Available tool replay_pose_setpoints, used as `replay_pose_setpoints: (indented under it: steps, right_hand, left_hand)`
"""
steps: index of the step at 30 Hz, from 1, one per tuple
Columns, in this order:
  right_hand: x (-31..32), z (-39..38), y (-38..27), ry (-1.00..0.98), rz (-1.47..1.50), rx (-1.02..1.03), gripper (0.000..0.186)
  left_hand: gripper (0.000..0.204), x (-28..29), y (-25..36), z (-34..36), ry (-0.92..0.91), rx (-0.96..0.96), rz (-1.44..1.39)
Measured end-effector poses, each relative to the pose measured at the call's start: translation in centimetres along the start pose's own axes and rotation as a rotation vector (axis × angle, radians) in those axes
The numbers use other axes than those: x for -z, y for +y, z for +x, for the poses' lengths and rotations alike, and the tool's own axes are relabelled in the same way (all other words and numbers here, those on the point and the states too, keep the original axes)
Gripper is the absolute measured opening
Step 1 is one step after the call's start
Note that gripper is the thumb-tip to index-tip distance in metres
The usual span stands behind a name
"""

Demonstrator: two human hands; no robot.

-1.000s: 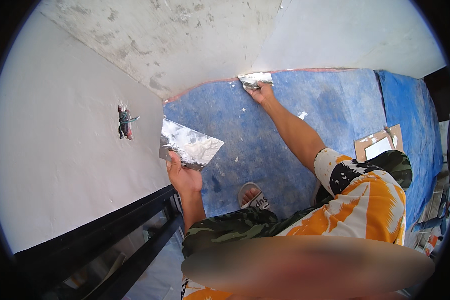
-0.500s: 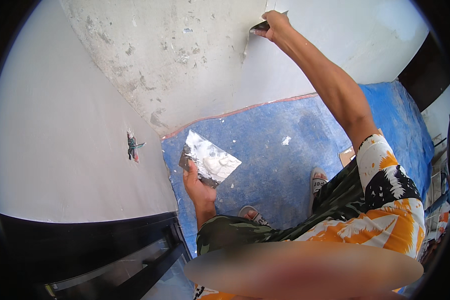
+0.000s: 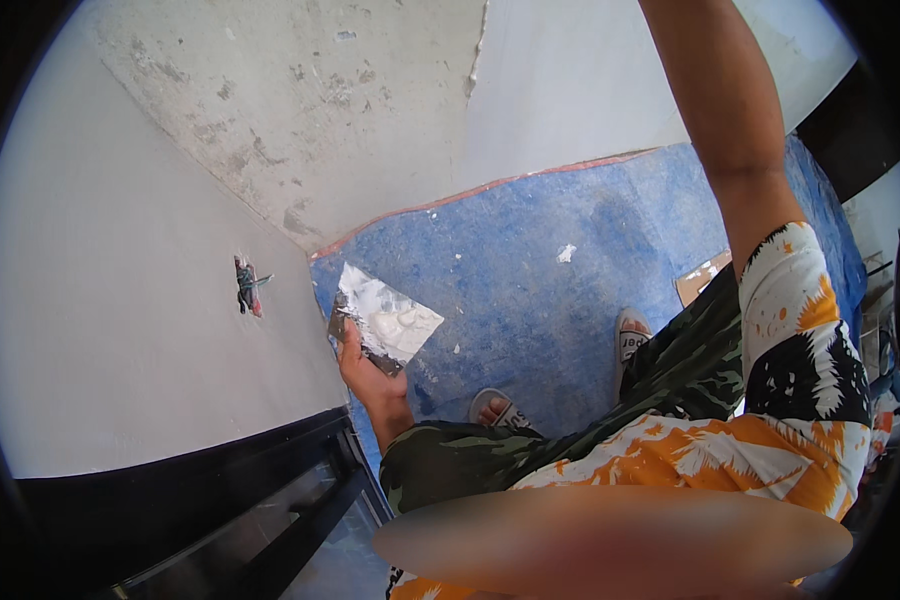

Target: The person applies white plaster to a wall using a putty knife, smoothing the surface in multiple passes. They then scoop additional plaster from a bucket onto a cardboard sheet and continue applying it to the wall.

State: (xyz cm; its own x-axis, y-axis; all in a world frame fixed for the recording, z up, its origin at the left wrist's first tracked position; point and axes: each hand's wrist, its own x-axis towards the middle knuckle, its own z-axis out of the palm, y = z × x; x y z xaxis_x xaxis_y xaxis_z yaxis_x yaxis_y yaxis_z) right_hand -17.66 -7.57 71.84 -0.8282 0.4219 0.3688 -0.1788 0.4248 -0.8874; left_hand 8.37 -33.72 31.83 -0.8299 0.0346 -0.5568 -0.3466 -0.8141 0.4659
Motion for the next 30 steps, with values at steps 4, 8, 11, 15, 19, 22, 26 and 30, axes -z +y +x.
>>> replay_pose_setpoints:
  steps: [4,8,11,15,19,22,26,30]
  right_hand:
    - [1.7,-14.7,22.9,0.011,0.596,-0.516,0.035]
    - [0.8,-27.2,44.5,0.278,0.779,-1.009,0.044]
    - [-0.5,-29.8,53.7,0.355,0.837,-1.145,0.042]
    - [-2.0,-26.7,55.5,0.417,0.814,-1.137,0.038]
    - [-1.6,-21.3,47.3,0.42,0.693,-1.0,0.032]
    - [0.0,-15.7,36.1,0.361,0.595,-0.81,0.032]
    - [2.0,-5.2,18.1,0.312,0.32,-0.601,0.034]
    - [2.5,4.3,1.7,0.278,0.168,-0.454,0.031]
  left_hand:
    - [0.04,2.5,-1.0,1.7,0.007,0.0,-0.009]
    - [0.043,3.5,-1.5,2.5,0.024,0.034,0.001]
    - [0.045,2.9,-1.9,2.5,0.011,0.069,-0.026]
    - [0.044,1.9,-1.6,1.5,-0.016,0.104,-0.051]
    - [0.044,1.5,0.0,-0.1,-0.03,0.099,-0.052]
    - [0.044,1.4,0.9,-1.5,-0.051,0.124,-0.05]
    - [0.041,0.7,2.2,-3.1,-0.243,0.118,-0.14]
    - [0.045,-0.9,3.6,-4.4,-0.255,0.161,-0.111]
